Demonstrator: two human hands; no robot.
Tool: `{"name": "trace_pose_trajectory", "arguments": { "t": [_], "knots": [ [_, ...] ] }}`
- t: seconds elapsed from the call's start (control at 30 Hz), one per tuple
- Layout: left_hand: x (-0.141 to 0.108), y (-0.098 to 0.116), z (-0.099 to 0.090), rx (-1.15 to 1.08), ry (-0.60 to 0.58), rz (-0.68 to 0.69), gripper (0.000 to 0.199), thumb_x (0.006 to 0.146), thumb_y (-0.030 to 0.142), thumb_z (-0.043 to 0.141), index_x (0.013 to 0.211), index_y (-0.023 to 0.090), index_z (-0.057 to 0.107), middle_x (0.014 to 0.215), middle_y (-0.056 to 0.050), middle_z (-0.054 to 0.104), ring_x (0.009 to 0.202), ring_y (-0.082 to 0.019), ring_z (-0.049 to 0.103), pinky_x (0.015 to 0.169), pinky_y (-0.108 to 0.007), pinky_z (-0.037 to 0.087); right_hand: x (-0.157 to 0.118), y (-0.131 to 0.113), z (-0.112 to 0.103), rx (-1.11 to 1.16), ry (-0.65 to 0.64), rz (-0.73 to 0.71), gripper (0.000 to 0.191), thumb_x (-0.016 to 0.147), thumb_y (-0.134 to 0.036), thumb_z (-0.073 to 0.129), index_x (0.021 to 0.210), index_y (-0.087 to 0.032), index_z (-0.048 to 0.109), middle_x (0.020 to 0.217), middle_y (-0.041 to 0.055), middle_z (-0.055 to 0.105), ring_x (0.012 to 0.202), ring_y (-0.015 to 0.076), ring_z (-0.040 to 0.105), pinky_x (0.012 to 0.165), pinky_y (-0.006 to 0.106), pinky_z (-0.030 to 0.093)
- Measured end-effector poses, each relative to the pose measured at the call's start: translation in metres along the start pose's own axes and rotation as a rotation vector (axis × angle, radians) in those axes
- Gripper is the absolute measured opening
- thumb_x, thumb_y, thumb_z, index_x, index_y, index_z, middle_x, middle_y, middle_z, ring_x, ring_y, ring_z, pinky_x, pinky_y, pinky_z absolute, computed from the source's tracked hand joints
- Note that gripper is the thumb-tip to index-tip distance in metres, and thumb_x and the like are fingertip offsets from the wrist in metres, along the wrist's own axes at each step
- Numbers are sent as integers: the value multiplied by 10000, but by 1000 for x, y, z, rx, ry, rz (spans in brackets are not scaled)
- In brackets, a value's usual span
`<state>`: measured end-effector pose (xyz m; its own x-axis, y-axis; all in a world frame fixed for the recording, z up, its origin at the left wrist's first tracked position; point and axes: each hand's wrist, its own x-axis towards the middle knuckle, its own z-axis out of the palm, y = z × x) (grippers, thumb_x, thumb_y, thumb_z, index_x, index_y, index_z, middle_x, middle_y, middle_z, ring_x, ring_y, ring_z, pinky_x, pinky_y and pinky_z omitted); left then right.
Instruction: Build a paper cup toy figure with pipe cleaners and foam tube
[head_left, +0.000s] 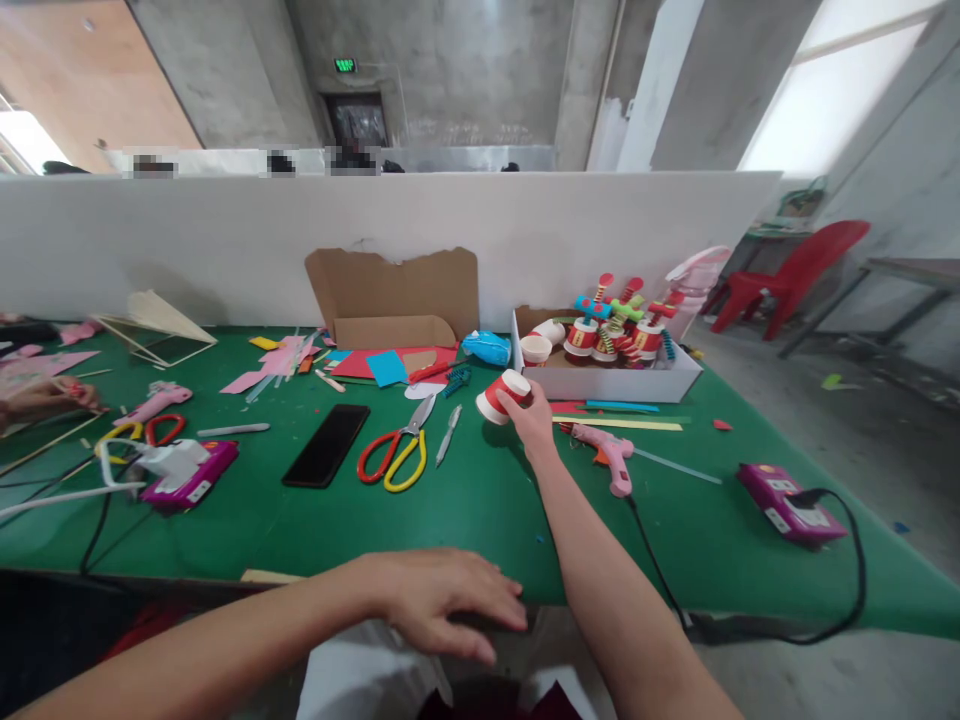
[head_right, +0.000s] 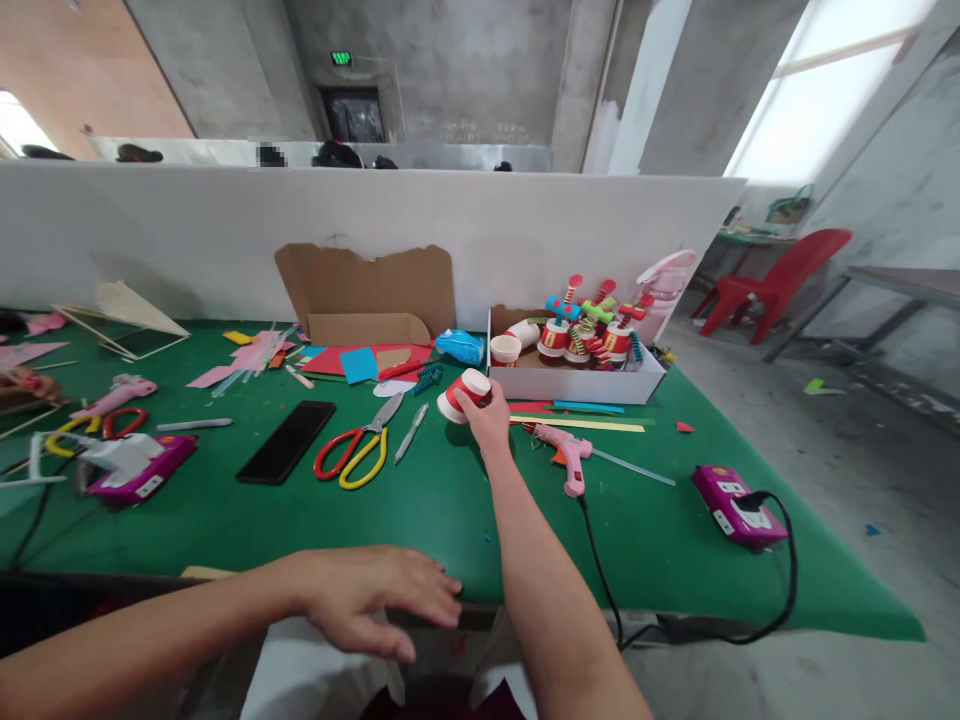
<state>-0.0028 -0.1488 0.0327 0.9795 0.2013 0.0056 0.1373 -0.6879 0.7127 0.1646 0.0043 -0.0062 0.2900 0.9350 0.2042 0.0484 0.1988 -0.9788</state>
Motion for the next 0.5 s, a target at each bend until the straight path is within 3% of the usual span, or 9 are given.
{"name": "trace_pose_trajectory", "arguments": {
  "t": [0.1, 0.17, 0.27, 0.33, 0.43, 0.47, 0.5],
  "knots": [
    [16, -9, -6, 86, 143, -181, 496, 962, 363, 357, 1418, 178, 420, 1467, -128, 437, 1395, -231, 350, 1152, -396, 286, 0, 1, 0, 4, -2, -14, 483, 601, -436, 741, 1000, -203, 598, 994, 36, 683, 896, 205, 613, 859, 360, 491],
    [31, -18, -2, 190, 154, -273, 574, 938, 379, 414, 1457, 144, 344, 1526, -159, 319, 1438, -269, 245, 1176, -465, 206, 0, 1, -2, 16, 0, -15, 499, 590, -434, 748, 1003, -199, 595, 989, 37, 682, 889, 203, 614, 858, 362, 492],
    [44, -20, 11, 182, 79, -162, 691, 898, 422, 489, 1481, 114, 280, 1548, -175, 246, 1459, -277, 169, 1194, -494, 95, 2, 2, -6, 56, -5, -3, 494, 590, -425, 750, 997, -191, 597, 975, 37, 676, 887, 198, 611, 859, 357, 488],
    [40, -13, 17, 67, 9, -55, 607, 884, 422, 515, 1418, 149, 417, 1522, -143, 332, 1441, -278, 235, 1196, -486, 93, 3, 2, -7, 109, -5, 21, 479, 587, -422, 756, 979, -192, 607, 960, 30, 674, 886, 191, 607, 851, 344, 487],
    [27, -12, 12, -234, -95, -2, 303, 865, 386, 557, 1082, 223, 692, 1186, -61, 686, 1156, -236, 602, 1128, -410, 318, 5, 2, -5, 285, -36, 140, 454, 577, -454, 760, 918, -193, 614, 888, 13, 675, 828, 178, 614, 753, 313, 507],
    [24, -17, 7, -329, -51, -60, 255, 863, 368, 559, 992, 213, 715, 1015, -45, 740, 974, -200, 679, 1021, -357, 440, 6, 1, -4, 360, -50, 199, 449, 571, -470, 759, 892, -194, 611, 853, 6, 674, 794, 172, 617, 706, 302, 510],
    [22, -25, -1, -373, 92, -190, 244, 859, 355, 562, 960, 192, 713, 922, -44, 745, 853, -180, 695, 861, -305, 523, 7, 1, -3, 426, -62, 252, 446, 564, -481, 761, 871, -196, 608, 819, -2, 672, 761, 165, 619, 665, 289, 509]
  ]
}}
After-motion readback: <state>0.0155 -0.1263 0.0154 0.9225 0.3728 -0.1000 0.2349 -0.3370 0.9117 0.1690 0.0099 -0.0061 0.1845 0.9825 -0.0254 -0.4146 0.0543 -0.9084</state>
